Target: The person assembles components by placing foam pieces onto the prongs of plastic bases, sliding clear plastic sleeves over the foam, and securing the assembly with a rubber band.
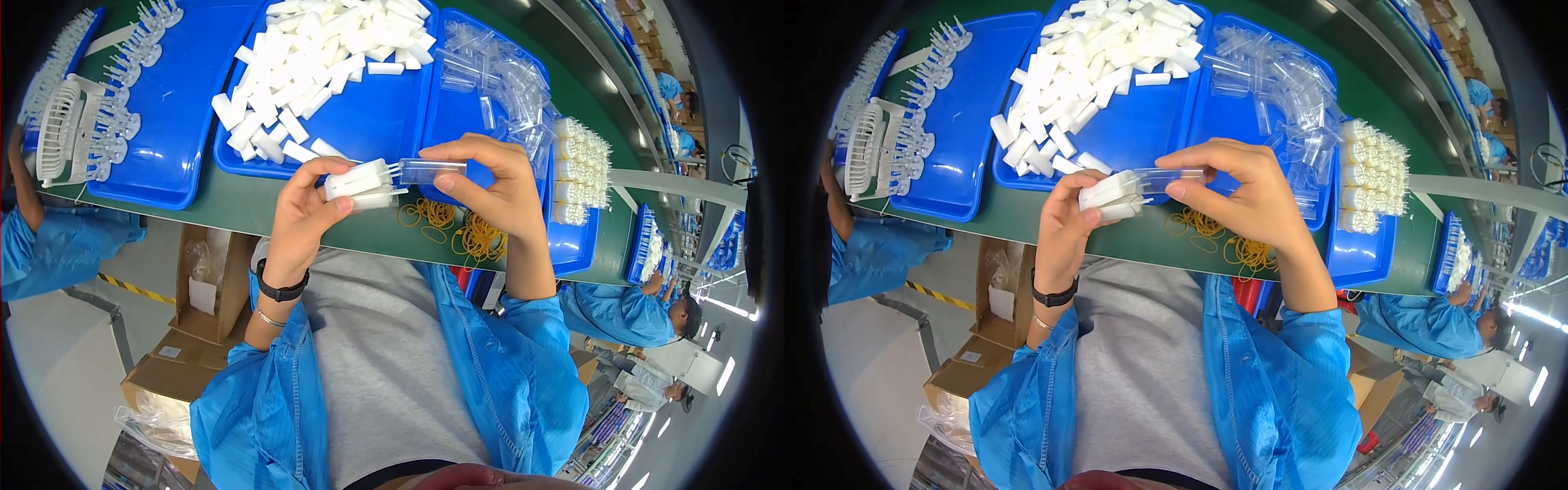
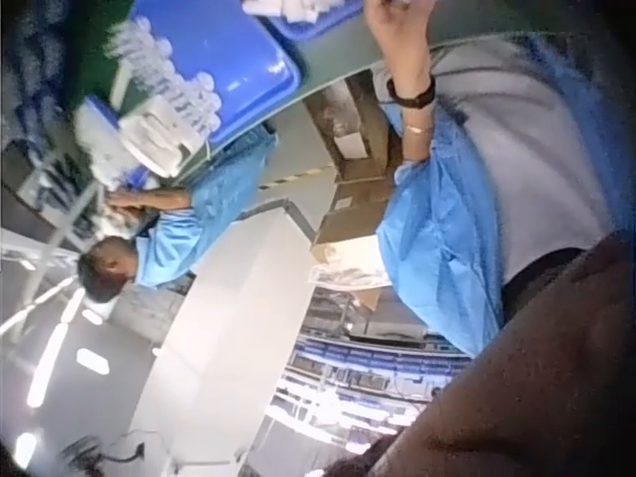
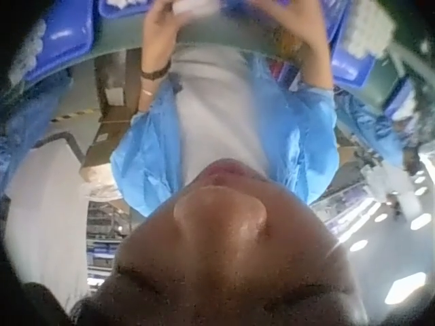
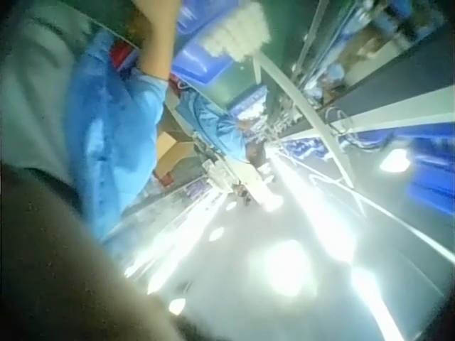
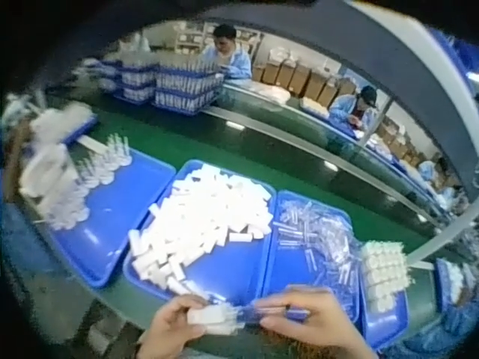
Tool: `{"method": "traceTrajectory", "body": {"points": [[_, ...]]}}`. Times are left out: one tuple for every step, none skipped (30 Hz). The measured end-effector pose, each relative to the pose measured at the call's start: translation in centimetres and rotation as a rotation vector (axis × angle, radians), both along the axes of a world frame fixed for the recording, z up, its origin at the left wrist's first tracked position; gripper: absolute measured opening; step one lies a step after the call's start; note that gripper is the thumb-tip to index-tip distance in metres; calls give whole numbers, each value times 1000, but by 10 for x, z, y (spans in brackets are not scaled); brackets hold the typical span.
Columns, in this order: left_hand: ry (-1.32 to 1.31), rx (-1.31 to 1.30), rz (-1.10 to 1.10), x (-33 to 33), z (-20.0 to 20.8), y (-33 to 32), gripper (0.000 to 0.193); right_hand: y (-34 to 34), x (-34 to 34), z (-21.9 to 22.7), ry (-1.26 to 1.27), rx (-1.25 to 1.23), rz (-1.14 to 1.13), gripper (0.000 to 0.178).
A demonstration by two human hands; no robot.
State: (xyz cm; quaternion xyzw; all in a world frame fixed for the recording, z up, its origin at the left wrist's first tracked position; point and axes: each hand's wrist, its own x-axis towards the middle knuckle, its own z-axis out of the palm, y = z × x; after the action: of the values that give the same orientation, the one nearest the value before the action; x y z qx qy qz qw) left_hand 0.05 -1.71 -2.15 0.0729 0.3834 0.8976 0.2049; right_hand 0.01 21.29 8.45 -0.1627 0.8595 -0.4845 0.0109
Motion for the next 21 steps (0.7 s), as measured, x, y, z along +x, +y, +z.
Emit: {"method": "traceTrajectory", "body": {"points": [[-2, -4, 3, 0, 0, 0, 33, -1, 1, 2, -5, -9, -28, 21], [-4, -2, 1, 0, 1, -1, 33, -2, 1, 2, -11, -19, -56, 21], [-5, 1, -2, 1, 1, -1, 33, -2, 2, 3, -12, -20, -54, 21], [-6, 0, 0, 1, 0, -1, 33, -1, 2, 4, -13, -30, -70, 21], [0, 2, 3, 1, -1, -1, 33, 0, 2, 4, -14, -41, -86, 21], [8, 4, 6, 1, -2, -1, 33, -1, 2, 4, -15, -41, -85, 21], [7, 4, 7, 1, -2, -1, 33, -1, 2, 3, -27, -40, -83, 21], [30, -2, 4, 1, -1, -1, 33, -1, 3, 3, -40, -40, -82, 21], [52, -9, 0, 1, 0, -1, 32, -2, 3, 2, -41, -40, -83, 21], [51, -9, -1, 1, 1, -1, 32, -4, 3, 1, -64, -37, -64, 21], [89, -43, -7, 1, 2, 0, 32, -6, 4, 0, -87, -34, -46, 21], [128, -79, -12, 0, 2, 0, 32, -8, 4, 0, -88, -35, -47, 21], [127, -81, -12, 0, 2, 0, 32, -10, 4, -1, -64, -32, -42, 21], [153, -107, -9, 0, 2, 0, 33, -12, 5, -1, -41, -28, -38, 21], [178, -135, -1, -1, 2, 0, 33, -13, 5, 0, -43, -30, -35, 21], [176, -137, 1, -1, 1, 0, 33, -15, 5, 1, -36, -29, -25, 22], [235, -174, 23, -2, -1, 0, 32, -16, 6, 2, -30, -27, -15, 23], [295, -213, 44, -2, -2, 1, 32, -17, 6, 4, -33, -30, -12, 23], [292, -216, 46, -1, 1, 1, 32, -18, 6, 6, -31, -8, -11, 23], [301, -266, 36, -1, 5, 1, 31, -19, 6, 6, -30, 14, -9, 24], [309, -314, 23, -1, 8, 1, 30, -19, 7, 5, -33, 12, -9, 24]]}}
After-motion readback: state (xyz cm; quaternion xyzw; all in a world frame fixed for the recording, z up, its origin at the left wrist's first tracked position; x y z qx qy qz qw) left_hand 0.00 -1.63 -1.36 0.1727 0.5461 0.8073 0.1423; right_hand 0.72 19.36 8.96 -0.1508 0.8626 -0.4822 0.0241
